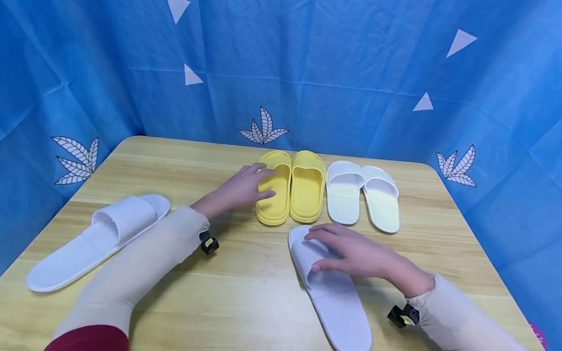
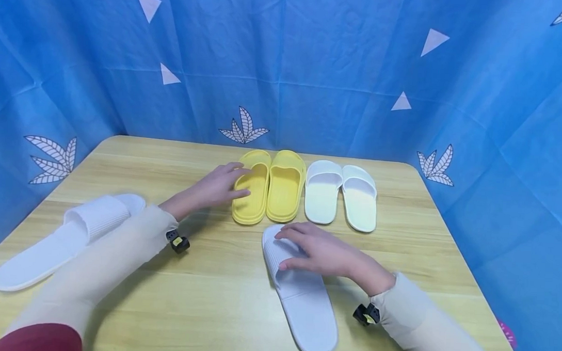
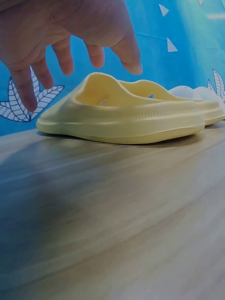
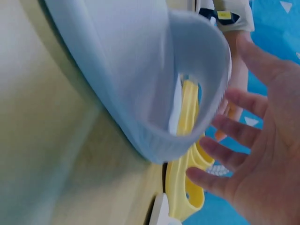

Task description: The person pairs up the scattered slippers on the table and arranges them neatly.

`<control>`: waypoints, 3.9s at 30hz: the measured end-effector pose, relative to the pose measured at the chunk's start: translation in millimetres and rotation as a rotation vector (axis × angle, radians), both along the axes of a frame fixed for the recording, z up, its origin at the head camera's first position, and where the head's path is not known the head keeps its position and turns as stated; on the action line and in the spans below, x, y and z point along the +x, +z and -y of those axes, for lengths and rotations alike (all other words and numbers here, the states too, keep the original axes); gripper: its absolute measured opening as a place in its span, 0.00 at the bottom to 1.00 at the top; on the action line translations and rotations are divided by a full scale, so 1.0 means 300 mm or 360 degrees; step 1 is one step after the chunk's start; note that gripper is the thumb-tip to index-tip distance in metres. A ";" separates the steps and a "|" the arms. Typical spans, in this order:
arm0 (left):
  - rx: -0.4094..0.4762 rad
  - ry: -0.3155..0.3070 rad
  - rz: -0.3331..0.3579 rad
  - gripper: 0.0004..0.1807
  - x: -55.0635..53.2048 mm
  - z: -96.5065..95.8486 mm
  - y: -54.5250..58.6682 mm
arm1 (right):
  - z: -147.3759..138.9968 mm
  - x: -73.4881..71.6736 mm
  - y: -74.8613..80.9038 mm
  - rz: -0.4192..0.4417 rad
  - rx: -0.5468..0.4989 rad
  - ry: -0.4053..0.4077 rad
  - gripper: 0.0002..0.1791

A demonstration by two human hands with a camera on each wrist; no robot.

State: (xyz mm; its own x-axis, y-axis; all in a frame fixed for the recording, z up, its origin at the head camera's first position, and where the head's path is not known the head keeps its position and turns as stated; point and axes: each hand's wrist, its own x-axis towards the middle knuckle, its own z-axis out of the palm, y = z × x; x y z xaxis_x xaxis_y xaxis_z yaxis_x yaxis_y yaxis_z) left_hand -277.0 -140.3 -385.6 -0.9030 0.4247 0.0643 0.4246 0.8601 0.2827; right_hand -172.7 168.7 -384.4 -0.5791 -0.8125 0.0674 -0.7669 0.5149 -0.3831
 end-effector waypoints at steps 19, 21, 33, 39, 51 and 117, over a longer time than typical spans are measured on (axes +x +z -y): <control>-0.0059 -0.0080 -0.0070 0.37 0.111 0.156 0.039 | 0.040 0.086 -0.040 -0.0270 0.0091 -0.0225 0.39; -0.0066 -0.0089 -0.0062 0.37 0.123 0.170 0.044 | 0.044 0.091 -0.044 -0.0270 0.0105 -0.0248 0.40; -0.0137 -0.0151 -0.0030 0.38 0.210 0.265 0.073 | 0.075 0.112 -0.073 -0.0421 0.0112 -0.0318 0.44; -0.0152 -0.0119 -0.0021 0.35 0.234 0.321 0.069 | 0.082 0.119 -0.077 -0.0461 0.0103 -0.0333 0.40; -0.0154 -0.0060 0.0027 0.35 0.300 0.426 0.076 | 0.060 0.146 -0.064 -0.0382 0.0092 -0.0348 0.38; -0.0134 0.0134 -0.0189 0.39 0.528 0.901 -0.006 | 0.051 0.145 -0.049 -0.0401 0.0099 -0.0079 0.42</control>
State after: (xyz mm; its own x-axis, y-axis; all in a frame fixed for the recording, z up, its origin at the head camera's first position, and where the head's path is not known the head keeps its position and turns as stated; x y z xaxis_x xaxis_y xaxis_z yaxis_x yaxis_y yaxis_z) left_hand -118.5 -410.6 -387.5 -0.9238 0.3562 0.1402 0.3762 0.9126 0.1600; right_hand -129.2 153.3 -399.3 -0.5894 -0.7907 0.1654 -0.8075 0.5705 -0.1500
